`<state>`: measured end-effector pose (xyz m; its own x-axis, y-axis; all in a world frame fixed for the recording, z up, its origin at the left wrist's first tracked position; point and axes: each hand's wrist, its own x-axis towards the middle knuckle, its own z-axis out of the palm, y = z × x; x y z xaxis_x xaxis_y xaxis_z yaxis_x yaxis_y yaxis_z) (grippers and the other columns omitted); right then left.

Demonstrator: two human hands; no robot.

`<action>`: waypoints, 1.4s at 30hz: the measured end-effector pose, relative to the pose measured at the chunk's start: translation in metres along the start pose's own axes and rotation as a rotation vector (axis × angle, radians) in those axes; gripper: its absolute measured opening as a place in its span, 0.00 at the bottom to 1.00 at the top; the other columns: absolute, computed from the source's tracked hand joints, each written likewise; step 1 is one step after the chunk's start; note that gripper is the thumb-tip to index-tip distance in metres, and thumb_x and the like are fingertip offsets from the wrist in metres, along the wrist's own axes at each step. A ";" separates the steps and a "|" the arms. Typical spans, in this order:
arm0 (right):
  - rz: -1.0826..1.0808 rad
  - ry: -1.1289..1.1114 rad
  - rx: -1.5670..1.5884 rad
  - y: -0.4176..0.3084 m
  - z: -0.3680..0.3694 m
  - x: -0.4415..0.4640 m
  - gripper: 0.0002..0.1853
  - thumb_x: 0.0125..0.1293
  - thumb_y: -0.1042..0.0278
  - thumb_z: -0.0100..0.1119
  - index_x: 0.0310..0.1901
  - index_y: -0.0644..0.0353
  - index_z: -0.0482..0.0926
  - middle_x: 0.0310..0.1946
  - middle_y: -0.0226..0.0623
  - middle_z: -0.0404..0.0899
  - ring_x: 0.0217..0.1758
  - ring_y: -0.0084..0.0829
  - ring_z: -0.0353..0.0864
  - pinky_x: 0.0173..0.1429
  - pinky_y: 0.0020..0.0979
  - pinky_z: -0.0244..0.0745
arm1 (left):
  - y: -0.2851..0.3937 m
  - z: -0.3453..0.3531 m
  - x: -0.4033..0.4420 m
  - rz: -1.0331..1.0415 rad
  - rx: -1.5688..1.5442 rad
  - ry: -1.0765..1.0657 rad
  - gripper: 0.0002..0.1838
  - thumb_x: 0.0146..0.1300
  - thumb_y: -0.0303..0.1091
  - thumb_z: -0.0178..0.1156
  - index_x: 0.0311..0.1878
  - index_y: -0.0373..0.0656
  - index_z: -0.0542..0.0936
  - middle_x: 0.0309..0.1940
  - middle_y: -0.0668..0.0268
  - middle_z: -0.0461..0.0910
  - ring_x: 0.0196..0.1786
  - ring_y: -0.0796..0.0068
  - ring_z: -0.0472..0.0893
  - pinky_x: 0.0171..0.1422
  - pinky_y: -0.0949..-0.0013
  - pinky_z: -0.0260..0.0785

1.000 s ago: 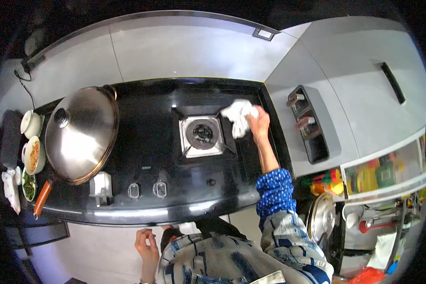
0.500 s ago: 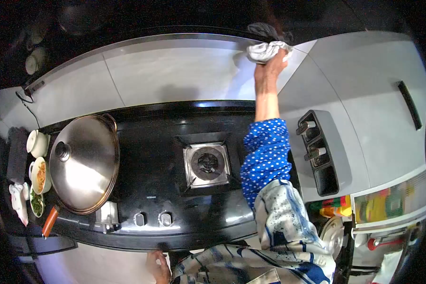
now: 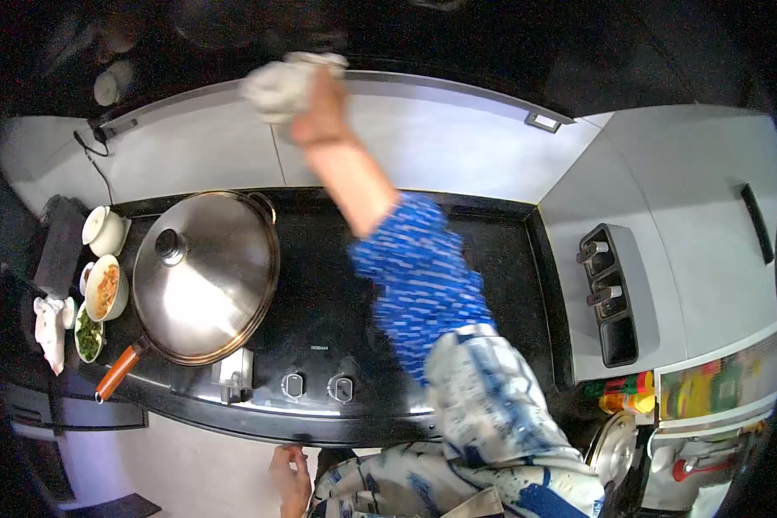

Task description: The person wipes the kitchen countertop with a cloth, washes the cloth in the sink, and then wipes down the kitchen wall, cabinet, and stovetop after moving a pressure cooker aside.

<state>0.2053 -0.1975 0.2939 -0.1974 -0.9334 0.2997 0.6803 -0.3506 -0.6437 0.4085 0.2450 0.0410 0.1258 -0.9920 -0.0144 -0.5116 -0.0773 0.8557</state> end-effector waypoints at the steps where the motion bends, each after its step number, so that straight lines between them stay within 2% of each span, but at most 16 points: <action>1: -0.051 -0.087 -0.104 -0.028 -0.031 -0.002 0.24 0.68 0.43 0.38 0.53 0.55 0.67 0.50 0.37 0.72 0.53 0.34 0.73 0.61 0.39 0.65 | 0.002 -0.003 0.004 0.004 -0.004 0.013 0.04 0.58 0.26 0.52 0.29 0.37 0.73 0.27 0.59 0.75 0.26 0.65 0.77 0.33 0.67 0.68; 5: -0.328 0.167 -0.239 -0.160 -0.172 0.006 0.20 0.70 0.59 0.30 0.52 0.62 0.68 0.45 0.45 0.75 0.51 0.39 0.75 0.59 0.42 0.70 | 0.004 -0.010 0.009 0.105 -0.022 0.008 0.05 0.60 0.24 0.53 0.29 0.33 0.73 0.24 0.57 0.73 0.24 0.68 0.77 0.29 0.69 0.69; 6: -0.305 0.056 -0.327 -0.200 -0.208 0.004 0.19 0.68 0.60 0.30 0.50 0.62 0.68 0.42 0.47 0.75 0.48 0.40 0.76 0.57 0.44 0.71 | -0.003 -0.009 0.010 0.110 -0.031 0.015 0.05 0.60 0.24 0.53 0.29 0.33 0.73 0.24 0.57 0.73 0.24 0.68 0.77 0.29 0.69 0.69; 8: -0.360 0.434 -0.107 -0.236 -0.211 0.014 0.18 0.67 0.59 0.32 0.48 0.62 0.68 0.39 0.45 0.76 0.44 0.40 0.77 0.53 0.44 0.73 | -0.014 -0.008 0.009 0.049 -0.049 0.037 0.05 0.59 0.24 0.54 0.28 0.34 0.73 0.23 0.57 0.74 0.23 0.68 0.78 0.28 0.69 0.69; 11: -0.441 0.397 -0.116 -0.191 -0.199 0.035 0.14 0.68 0.55 0.37 0.40 0.55 0.69 0.35 0.39 0.74 0.38 0.36 0.75 0.47 0.41 0.73 | -0.019 -0.009 0.009 0.013 -0.014 0.009 0.05 0.59 0.25 0.52 0.28 0.34 0.73 0.23 0.58 0.74 0.24 0.67 0.77 0.29 0.67 0.68; 13: -0.363 0.483 -0.079 -0.131 -0.124 0.025 0.16 0.66 0.50 0.42 0.41 0.54 0.68 0.36 0.35 0.72 0.42 0.33 0.74 0.49 0.41 0.73 | -0.037 -0.003 0.010 -0.026 -0.049 -0.022 0.05 0.59 0.27 0.51 0.30 0.36 0.72 0.24 0.58 0.73 0.25 0.64 0.75 0.34 0.64 0.66; 14: -0.277 0.500 -0.046 -0.105 -0.094 0.024 0.17 0.65 0.49 0.44 0.42 0.55 0.68 0.36 0.35 0.72 0.43 0.34 0.74 0.50 0.43 0.72 | -0.031 0.001 0.014 0.083 -0.073 0.098 0.05 0.57 0.24 0.56 0.26 0.35 0.73 0.21 0.59 0.75 0.23 0.69 0.77 0.24 0.70 0.66; 18: -0.050 0.194 -0.146 -0.064 -0.033 -0.003 0.09 0.65 0.62 0.48 0.40 0.58 0.70 0.34 0.32 0.74 0.39 0.30 0.76 0.46 0.34 0.75 | -0.013 -0.001 0.028 0.044 0.042 0.059 0.04 0.56 0.25 0.56 0.27 0.35 0.74 0.20 0.58 0.74 0.23 0.68 0.76 0.24 0.69 0.64; 21: -0.218 0.200 -0.199 -0.118 -0.023 -0.046 0.10 0.60 0.69 0.54 0.43 0.55 0.68 0.36 0.30 0.71 0.40 0.27 0.73 0.45 0.30 0.74 | -0.012 0.003 0.040 0.201 0.020 -0.001 0.06 0.57 0.26 0.55 0.26 0.35 0.74 0.22 0.57 0.72 0.24 0.66 0.74 0.26 0.68 0.63; 23: -0.646 0.190 -0.487 -0.166 -0.060 -0.059 0.16 0.59 0.68 0.57 0.47 0.57 0.65 0.40 0.31 0.68 0.46 0.28 0.68 0.51 0.33 0.66 | -0.012 0.000 0.042 0.126 0.004 -0.068 0.05 0.57 0.27 0.54 0.28 0.36 0.74 0.23 0.57 0.72 0.26 0.65 0.74 0.29 0.66 0.64; 25: -0.920 0.184 -0.483 -0.226 -0.082 -0.070 0.18 0.63 0.66 0.52 0.51 0.61 0.62 0.40 0.37 0.70 0.42 0.29 0.73 0.45 0.33 0.73 | -0.011 0.001 0.042 0.056 -0.013 -0.127 0.04 0.57 0.27 0.52 0.31 0.37 0.73 0.24 0.56 0.72 0.28 0.64 0.74 0.33 0.63 0.66; 30: -1.218 0.604 -0.590 -0.303 -0.101 -0.043 0.21 0.56 0.73 0.49 0.52 0.67 0.62 0.43 0.44 0.70 0.42 0.36 0.74 0.45 0.37 0.73 | -0.017 0.003 0.031 0.099 0.007 0.031 0.01 0.50 0.22 0.56 0.26 0.35 0.74 0.22 0.55 0.73 0.26 0.60 0.74 0.32 0.66 0.65; 32: -1.312 0.749 -0.676 -0.290 -0.098 -0.030 0.22 0.54 0.74 0.48 0.53 0.68 0.62 0.43 0.45 0.70 0.44 0.39 0.73 0.47 0.40 0.71 | -0.025 -0.002 0.029 0.102 0.139 -0.020 0.00 0.50 0.22 0.55 0.26 0.36 0.74 0.22 0.55 0.74 0.27 0.60 0.76 0.33 0.65 0.67; 34: -1.601 0.764 -1.100 -0.243 -0.073 -0.024 0.21 0.56 0.71 0.51 0.51 0.69 0.66 0.43 0.47 0.71 0.44 0.39 0.72 0.51 0.38 0.67 | -0.033 -0.006 0.028 0.028 0.123 -0.011 0.02 0.51 0.22 0.53 0.25 0.36 0.75 0.20 0.57 0.75 0.26 0.63 0.79 0.31 0.66 0.70; 36: -1.677 0.681 -1.195 -0.190 -0.015 -0.026 0.23 0.53 0.70 0.56 0.51 0.68 0.67 0.44 0.49 0.70 0.46 0.44 0.70 0.55 0.40 0.63 | -0.051 -0.013 0.015 0.019 0.048 -0.064 0.12 0.63 0.41 0.53 0.37 0.41 0.77 0.22 0.59 0.77 0.23 0.65 0.74 0.28 0.65 0.66; 42: -1.938 0.207 -1.307 -0.023 0.154 -0.004 0.23 0.42 0.71 0.59 0.46 0.57 0.77 0.44 0.47 0.72 0.52 0.47 0.66 0.50 0.45 0.62 | -0.072 -0.039 -0.014 -0.110 0.043 0.097 0.08 0.62 0.33 0.50 0.33 0.41 0.77 0.19 0.60 0.76 0.20 0.66 0.73 0.25 0.66 0.66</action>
<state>0.2989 -0.1738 0.4159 0.0836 0.4522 0.8880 -0.9355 -0.2714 0.2263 0.4766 0.2687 -0.0007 0.2635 -0.9631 -0.0548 -0.5256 -0.1910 0.8290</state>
